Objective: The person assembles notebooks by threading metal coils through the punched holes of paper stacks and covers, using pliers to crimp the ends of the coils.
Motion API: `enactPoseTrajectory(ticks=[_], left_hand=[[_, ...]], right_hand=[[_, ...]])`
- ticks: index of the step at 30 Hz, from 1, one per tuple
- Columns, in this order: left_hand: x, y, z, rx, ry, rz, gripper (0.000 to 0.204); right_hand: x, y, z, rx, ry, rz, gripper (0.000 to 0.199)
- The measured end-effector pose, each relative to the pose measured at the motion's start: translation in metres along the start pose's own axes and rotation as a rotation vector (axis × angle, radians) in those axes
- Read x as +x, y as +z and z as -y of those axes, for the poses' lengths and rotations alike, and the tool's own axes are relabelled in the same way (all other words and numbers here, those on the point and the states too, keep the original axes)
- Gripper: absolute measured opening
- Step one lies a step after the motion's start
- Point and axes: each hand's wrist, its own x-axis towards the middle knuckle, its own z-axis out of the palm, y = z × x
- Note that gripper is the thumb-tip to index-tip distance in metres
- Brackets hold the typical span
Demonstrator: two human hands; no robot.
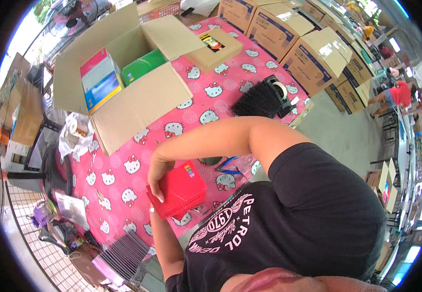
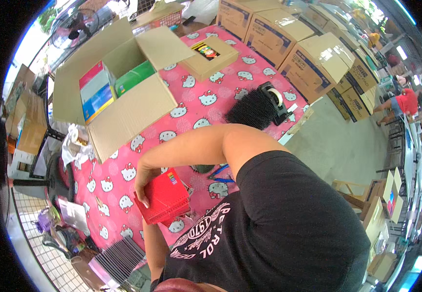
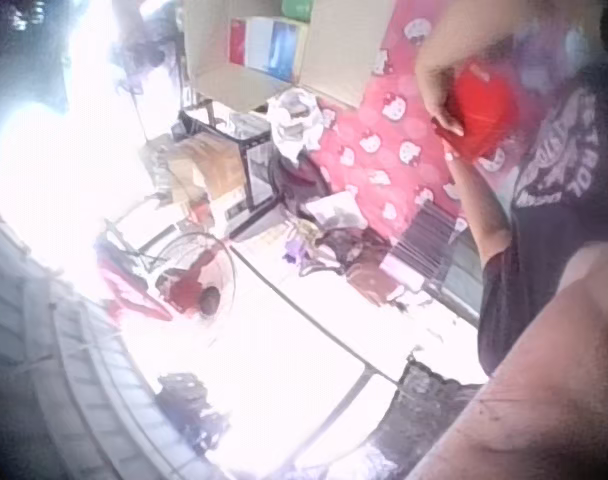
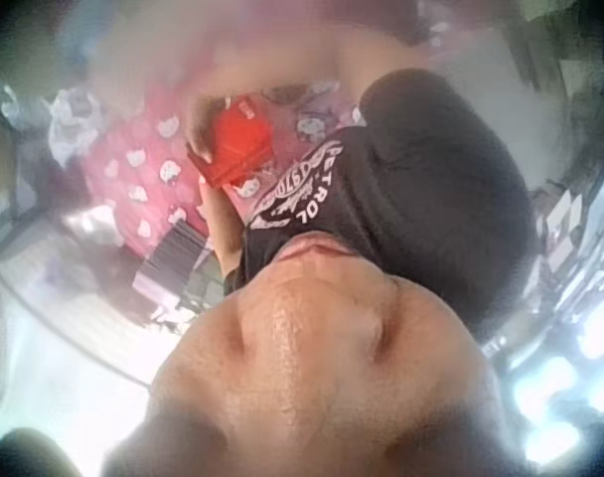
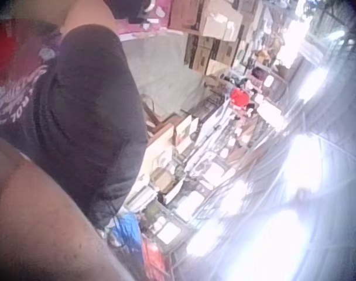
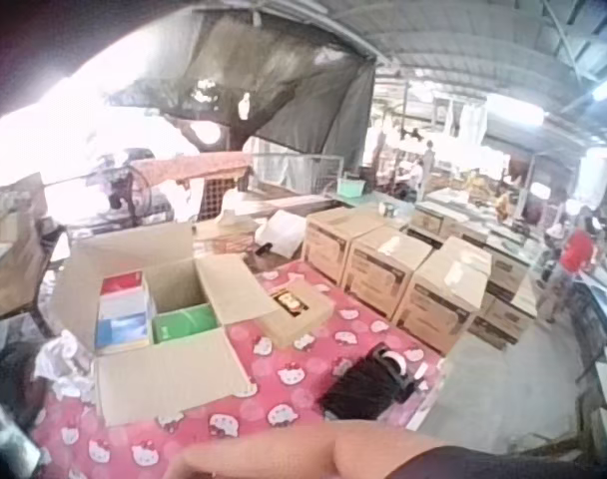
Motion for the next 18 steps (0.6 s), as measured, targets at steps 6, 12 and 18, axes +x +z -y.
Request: enactPoseTrajectory(ticks=[6, 12, 18], left_hand=[[-0.011, 0.005, 0.036, 0.074, 0.048, -0.043, 0.045], [-0.021, 0.004, 0.061, 0.146, 0.164, -0.111, 0.04], [-0.098, -0.056, 0.113, 0.304, 0.402, -0.389, 0.036]], right_hand=[[-0.015, 0.03, -0.032, -0.042, 0.01, -0.147, 0.031], [-0.017, 0.047, -0.056, -0.065, -0.048, -0.218, 0.03], [-0.036, 0.061, -0.041, -0.064, 0.039, -0.371, 0.036]])
